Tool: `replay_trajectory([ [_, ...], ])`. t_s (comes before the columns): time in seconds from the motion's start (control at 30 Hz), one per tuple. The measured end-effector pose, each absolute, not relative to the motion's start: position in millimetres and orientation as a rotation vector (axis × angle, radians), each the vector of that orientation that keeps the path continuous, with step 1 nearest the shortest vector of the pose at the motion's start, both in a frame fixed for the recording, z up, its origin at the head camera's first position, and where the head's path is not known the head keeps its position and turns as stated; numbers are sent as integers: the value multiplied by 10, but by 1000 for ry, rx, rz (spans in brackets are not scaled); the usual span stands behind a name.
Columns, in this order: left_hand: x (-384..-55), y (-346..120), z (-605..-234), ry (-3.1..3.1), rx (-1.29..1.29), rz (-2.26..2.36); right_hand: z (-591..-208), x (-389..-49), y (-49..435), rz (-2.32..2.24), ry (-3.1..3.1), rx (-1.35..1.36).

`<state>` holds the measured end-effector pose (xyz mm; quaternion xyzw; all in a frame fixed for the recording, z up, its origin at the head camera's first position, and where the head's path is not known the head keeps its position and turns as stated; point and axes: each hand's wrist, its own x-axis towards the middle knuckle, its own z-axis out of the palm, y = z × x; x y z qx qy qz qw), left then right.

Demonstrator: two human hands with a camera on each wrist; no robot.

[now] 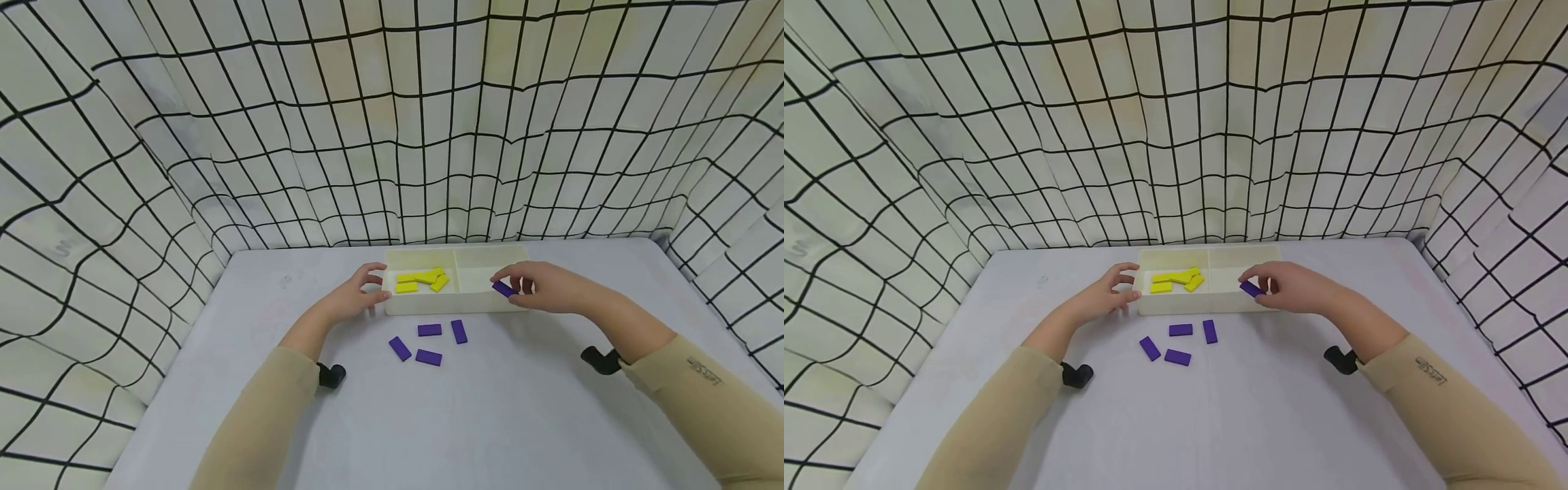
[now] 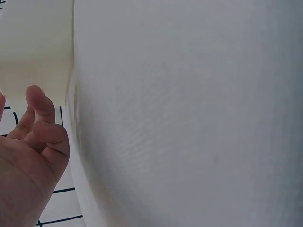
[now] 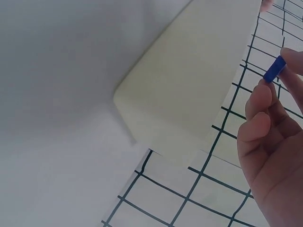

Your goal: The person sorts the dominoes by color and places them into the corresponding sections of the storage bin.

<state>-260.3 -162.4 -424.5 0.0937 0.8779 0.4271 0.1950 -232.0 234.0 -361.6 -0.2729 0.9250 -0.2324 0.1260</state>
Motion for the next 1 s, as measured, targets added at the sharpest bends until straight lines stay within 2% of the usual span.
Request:
replay_trajectory([
  [0.6, -2613, -1637, -4252, 2466, 262, 1184, -3612, -2713, 2142, -618, 2669, -676],
  [1.0, -2588, -1625, -4226, 2469, 259, 1178, -3810, -2986, 2037, -472, 2667, -715],
])
